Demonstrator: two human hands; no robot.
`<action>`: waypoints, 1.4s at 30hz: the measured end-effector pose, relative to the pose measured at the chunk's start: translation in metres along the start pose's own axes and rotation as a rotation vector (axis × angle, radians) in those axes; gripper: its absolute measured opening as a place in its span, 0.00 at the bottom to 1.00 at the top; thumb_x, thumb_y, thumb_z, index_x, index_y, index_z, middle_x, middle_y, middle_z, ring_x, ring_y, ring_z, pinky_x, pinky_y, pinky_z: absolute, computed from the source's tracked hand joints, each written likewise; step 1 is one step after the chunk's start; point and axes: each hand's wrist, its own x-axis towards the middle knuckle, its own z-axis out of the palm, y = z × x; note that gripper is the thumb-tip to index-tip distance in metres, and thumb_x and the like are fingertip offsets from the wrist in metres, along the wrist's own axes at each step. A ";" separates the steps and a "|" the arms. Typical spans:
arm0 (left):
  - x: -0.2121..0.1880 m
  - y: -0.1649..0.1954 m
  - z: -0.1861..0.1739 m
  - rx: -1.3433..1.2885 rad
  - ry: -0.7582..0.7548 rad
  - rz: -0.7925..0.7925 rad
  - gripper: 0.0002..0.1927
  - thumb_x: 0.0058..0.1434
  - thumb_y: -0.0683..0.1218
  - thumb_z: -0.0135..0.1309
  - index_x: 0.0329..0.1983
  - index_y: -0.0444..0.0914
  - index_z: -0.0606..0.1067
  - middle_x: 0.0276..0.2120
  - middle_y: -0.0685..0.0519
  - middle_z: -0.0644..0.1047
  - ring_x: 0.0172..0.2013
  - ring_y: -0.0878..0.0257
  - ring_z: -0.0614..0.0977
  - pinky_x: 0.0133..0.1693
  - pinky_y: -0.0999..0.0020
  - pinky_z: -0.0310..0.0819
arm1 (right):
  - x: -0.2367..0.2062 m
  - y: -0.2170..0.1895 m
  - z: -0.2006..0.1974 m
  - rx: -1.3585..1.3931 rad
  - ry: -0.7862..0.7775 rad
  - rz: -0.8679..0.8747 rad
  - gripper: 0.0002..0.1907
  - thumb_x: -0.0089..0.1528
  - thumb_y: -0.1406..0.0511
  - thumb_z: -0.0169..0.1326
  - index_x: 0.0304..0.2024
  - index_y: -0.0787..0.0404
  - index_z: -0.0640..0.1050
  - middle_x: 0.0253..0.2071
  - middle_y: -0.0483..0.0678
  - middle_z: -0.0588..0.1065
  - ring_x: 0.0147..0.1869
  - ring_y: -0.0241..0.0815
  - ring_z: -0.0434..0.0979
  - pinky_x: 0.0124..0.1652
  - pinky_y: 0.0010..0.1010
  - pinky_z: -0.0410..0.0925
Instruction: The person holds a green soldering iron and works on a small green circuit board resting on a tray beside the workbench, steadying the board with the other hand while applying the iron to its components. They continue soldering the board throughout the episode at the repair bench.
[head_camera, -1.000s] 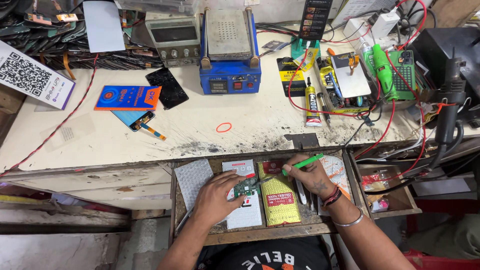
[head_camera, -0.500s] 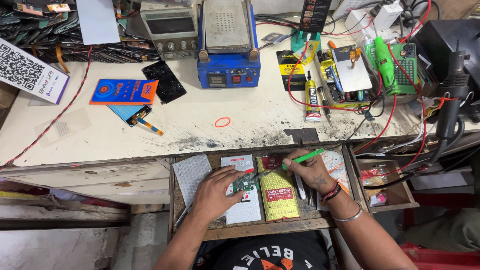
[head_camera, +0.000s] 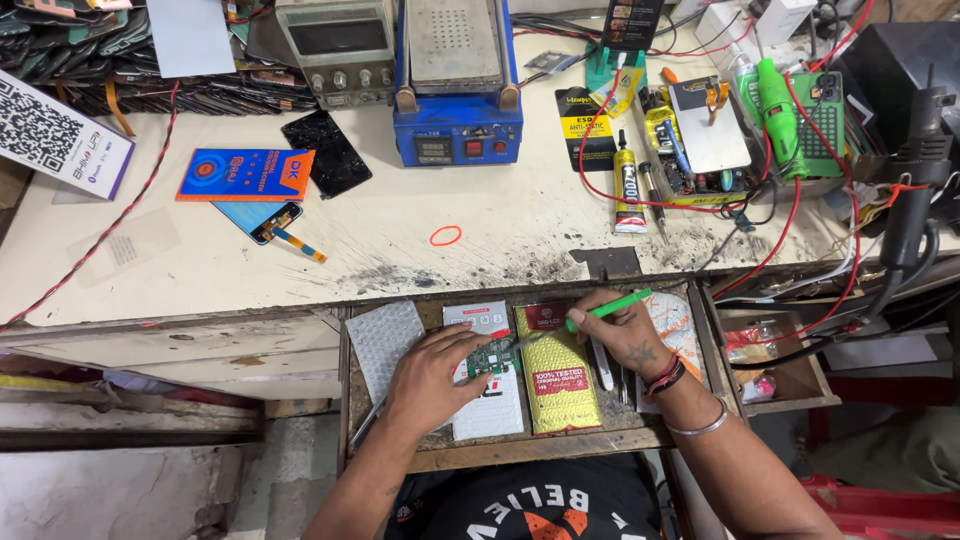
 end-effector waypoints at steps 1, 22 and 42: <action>0.002 0.000 -0.001 -0.006 0.005 0.001 0.26 0.49 0.49 0.68 0.53 0.43 0.80 0.53 0.51 0.81 0.59 0.57 0.78 0.57 0.60 0.73 | 0.002 0.000 -0.001 -0.024 -0.018 -0.013 0.07 0.64 0.65 0.61 0.35 0.64 0.81 0.28 0.45 0.79 0.31 0.34 0.79 0.32 0.27 0.73; 0.002 -0.002 0.001 0.035 0.015 0.026 0.26 0.49 0.50 0.68 0.52 0.42 0.80 0.52 0.51 0.81 0.59 0.57 0.78 0.58 0.59 0.72 | 0.002 0.002 -0.001 0.017 0.018 -0.027 0.06 0.65 0.65 0.60 0.37 0.63 0.81 0.30 0.45 0.79 0.33 0.33 0.79 0.33 0.26 0.72; 0.001 -0.003 0.001 0.016 0.016 0.035 0.25 0.49 0.49 0.68 0.52 0.42 0.80 0.52 0.51 0.82 0.60 0.57 0.78 0.58 0.60 0.73 | 0.000 -0.004 0.001 -0.018 0.019 -0.004 0.07 0.64 0.65 0.60 0.35 0.64 0.81 0.32 0.45 0.79 0.32 0.33 0.79 0.33 0.26 0.72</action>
